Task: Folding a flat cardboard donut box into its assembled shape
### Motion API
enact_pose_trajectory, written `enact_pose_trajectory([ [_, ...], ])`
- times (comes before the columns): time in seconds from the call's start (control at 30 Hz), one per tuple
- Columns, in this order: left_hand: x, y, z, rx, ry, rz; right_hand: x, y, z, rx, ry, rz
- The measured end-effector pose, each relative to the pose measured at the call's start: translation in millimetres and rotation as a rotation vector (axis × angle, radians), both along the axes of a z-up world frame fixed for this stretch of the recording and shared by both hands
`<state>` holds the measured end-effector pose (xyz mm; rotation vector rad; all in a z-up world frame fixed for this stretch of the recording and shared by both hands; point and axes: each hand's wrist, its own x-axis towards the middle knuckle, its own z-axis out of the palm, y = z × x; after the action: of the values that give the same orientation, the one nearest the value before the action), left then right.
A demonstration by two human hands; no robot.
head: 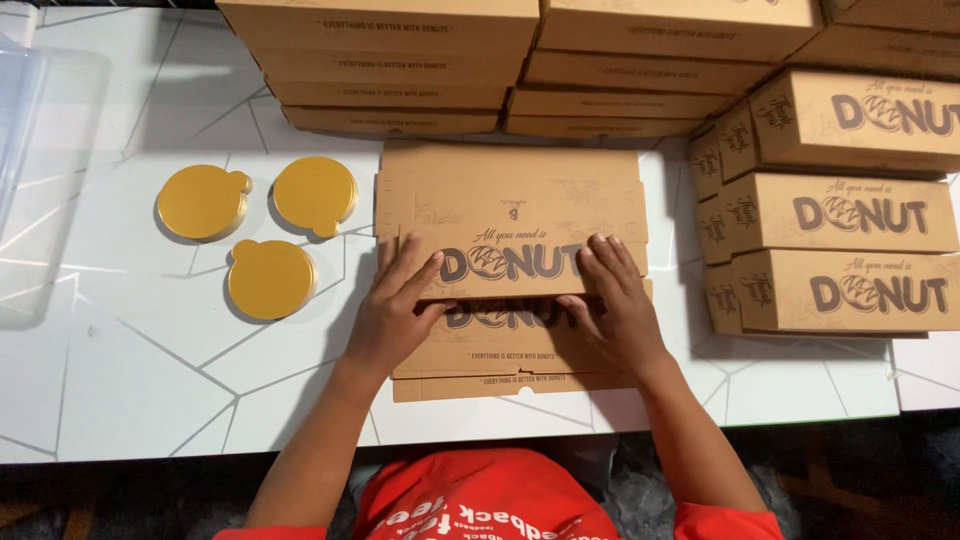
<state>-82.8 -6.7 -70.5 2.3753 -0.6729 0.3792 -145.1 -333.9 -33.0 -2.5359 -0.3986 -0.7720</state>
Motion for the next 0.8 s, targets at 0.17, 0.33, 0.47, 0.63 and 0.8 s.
enact_pose_trajectory([
  [0.17,-3.2,9.2,0.3,-0.281,0.23,0.016,-9.0,-10.4,9.0,0.308,0.25,-0.089],
  [0.33,-6.1,11.3,-7.5,-0.31,0.263,-0.002,-10.6,-9.5,11.5,0.427,0.402,-0.209],
  [0.47,-8.0,7.9,3.5,-0.264,0.21,-0.001,-9.0,-2.8,10.5,0.491,0.378,-0.25],
  [0.63,-7.6,4.7,19.8,-0.218,0.168,0.001,-6.5,-2.7,1.6,0.56,0.393,-0.251],
  [0.8,-9.1,-1.4,24.2,-0.336,0.096,0.057,-8.4,-17.6,-22.5,1.12,0.368,-0.124],
])
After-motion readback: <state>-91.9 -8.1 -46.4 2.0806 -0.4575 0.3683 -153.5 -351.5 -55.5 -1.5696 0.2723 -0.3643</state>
